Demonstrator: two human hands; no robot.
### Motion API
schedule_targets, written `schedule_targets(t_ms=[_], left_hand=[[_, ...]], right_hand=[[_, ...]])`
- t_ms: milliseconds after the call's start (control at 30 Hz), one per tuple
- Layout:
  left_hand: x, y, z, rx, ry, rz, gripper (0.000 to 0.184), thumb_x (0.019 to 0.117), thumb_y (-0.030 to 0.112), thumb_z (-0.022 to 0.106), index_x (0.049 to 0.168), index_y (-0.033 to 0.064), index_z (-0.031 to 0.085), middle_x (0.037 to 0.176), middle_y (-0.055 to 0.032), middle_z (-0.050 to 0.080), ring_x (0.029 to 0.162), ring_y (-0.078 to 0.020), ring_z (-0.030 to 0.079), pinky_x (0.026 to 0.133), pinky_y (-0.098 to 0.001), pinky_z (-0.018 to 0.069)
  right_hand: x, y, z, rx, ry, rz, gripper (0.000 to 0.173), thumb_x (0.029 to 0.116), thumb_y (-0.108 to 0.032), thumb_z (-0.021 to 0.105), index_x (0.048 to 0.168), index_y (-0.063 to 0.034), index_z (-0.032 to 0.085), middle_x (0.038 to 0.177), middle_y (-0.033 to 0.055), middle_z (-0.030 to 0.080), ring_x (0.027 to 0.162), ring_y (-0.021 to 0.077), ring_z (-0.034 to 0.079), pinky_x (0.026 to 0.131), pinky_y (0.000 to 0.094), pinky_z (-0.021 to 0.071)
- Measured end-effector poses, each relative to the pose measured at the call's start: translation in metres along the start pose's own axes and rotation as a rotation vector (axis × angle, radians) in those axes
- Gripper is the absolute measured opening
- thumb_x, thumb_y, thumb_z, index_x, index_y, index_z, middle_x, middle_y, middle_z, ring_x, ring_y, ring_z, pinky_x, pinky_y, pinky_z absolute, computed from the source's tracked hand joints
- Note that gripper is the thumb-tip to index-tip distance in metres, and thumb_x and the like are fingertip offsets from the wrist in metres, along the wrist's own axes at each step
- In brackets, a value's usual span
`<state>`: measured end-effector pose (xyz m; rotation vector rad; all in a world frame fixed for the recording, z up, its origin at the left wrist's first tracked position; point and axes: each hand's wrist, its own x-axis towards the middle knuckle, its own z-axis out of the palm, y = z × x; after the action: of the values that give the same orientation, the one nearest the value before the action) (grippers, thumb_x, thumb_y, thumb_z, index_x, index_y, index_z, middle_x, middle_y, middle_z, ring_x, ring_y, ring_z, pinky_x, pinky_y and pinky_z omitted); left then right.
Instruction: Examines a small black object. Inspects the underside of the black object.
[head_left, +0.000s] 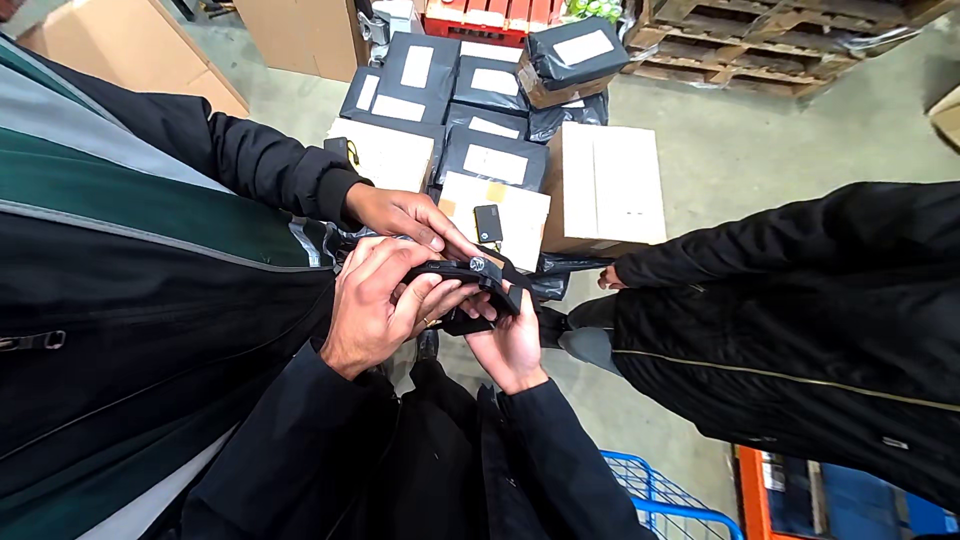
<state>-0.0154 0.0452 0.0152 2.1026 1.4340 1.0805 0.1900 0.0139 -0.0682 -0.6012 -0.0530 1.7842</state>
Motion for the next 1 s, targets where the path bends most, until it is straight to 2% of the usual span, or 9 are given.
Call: schedule_targets(t_ms=[267, 467, 633, 1000], left_hand=[[0.0005, -0.0005, 0.0014, -0.024, -0.001, -0.003, 0.025, 0.1005, 0.03, 0.061, 0.117, 0.0163, 0.075, 0.118, 0.0021, 0.069, 0.114, -0.0159, 0.06, 0.099, -0.04, 0.0497], [0.0009, -0.0006, 0.0003, -0.012, 0.004, 0.006, 0.024, 0.1005, 0.029, 0.062, 0.116, 0.0158, 0.075, 0.117, 0.0024, 0.07, 0.117, -0.0167, 0.06, 0.101, -0.0408, 0.0493], [-0.0009, -0.0014, 0.0002, 0.002, 0.003, -0.011, 0.024, 0.1, 0.031, 0.064, 0.116, 0.0159, 0.075, 0.118, 0.0013, 0.069, 0.117, -0.0173, 0.059, 0.101, -0.0393, 0.0487], [-0.0011, -0.0018, -0.0001, -0.001, 0.012, 0.004, 0.026, 0.0995, 0.034, 0.064, 0.115, 0.0156, 0.075, 0.116, 0.0008, 0.07, 0.116, -0.0182, 0.06, 0.101, -0.0406, 0.049]], right_hand=[[0.0004, -0.0001, -0.0004, 0.015, 0.038, 0.008, 0.045, 0.1069, -0.048, 0.036, 0.096, -0.0159, 0.066, 0.073, -0.002, 0.056, 0.07, 0.0106, 0.058, 0.075, 0.029, 0.0535], [-0.0001, 0.001, -0.0006, 0.016, 0.013, 0.005, 0.044, 0.1068, -0.048, 0.038, 0.091, -0.0162, 0.065, 0.072, -0.0015, 0.056, 0.07, 0.0113, 0.059, 0.076, 0.03, 0.0538], [-0.0009, 0.0013, 0.0018, 0.011, 0.023, 0.016, 0.043, 0.1064, -0.048, 0.039, 0.094, -0.0167, 0.066, 0.073, -0.0015, 0.057, 0.071, 0.0114, 0.06, 0.078, 0.0317, 0.0546], [-0.0013, 0.0024, 0.0024, -0.022, 0.04, 0.005, 0.046, 0.1071, -0.047, 0.037, 0.088, -0.0169, 0.065, 0.07, -0.0016, 0.057, 0.07, 0.0128, 0.061, 0.076, 0.0324, 0.0553]])
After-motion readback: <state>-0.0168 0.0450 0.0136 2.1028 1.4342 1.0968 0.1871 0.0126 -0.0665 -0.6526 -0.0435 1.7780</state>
